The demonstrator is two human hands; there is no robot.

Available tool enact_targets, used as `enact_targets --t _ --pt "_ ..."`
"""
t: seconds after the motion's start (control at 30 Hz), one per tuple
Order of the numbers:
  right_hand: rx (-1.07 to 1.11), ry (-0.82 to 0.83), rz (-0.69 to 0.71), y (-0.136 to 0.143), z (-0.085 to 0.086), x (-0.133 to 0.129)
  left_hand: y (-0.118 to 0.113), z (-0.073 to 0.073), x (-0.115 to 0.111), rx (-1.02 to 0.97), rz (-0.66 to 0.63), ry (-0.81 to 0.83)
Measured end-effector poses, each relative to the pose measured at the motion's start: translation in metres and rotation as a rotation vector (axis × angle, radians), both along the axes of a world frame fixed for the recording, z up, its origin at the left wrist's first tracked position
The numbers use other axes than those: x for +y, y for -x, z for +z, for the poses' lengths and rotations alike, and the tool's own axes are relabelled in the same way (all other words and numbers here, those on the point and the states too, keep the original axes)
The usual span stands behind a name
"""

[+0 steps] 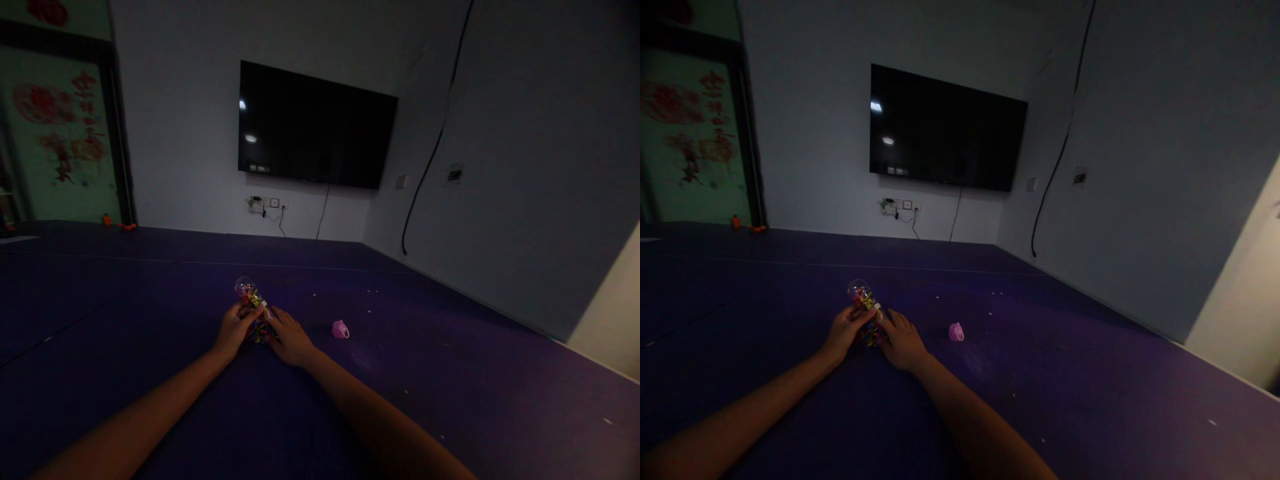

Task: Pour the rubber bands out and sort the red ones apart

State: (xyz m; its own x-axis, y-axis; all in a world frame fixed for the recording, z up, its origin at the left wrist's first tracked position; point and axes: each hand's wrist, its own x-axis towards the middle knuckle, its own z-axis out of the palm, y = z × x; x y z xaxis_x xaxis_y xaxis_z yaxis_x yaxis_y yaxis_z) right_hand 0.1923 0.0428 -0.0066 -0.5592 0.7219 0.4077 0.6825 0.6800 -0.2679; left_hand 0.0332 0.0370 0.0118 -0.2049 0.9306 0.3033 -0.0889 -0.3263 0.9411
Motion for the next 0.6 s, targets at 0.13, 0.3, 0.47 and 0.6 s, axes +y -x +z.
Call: enact_targets --t 0.13,0.3,0.47,0.6 --pt "-0.007 0.007 -0.013 -0.0003 0.0006 -0.0006 0.0008 -0.0001 0.0004 0.027 0.047 0.005" --pt "-0.009 0.013 -0.044 -0.0009 0.0009 -0.0018 0.0017 -0.0011 0.0029 0.022 0.081 -0.008" --pt "-0.013 0.009 -0.052 -0.0018 0.0013 -0.0027 0.0031 -0.0012 0.0048 0.057 0.173 -0.035" --pt "0.035 -0.01 -0.048 -0.0018 0.0024 -0.0014 0.0039 0.0 0.0019 0.151 0.227 -0.059"
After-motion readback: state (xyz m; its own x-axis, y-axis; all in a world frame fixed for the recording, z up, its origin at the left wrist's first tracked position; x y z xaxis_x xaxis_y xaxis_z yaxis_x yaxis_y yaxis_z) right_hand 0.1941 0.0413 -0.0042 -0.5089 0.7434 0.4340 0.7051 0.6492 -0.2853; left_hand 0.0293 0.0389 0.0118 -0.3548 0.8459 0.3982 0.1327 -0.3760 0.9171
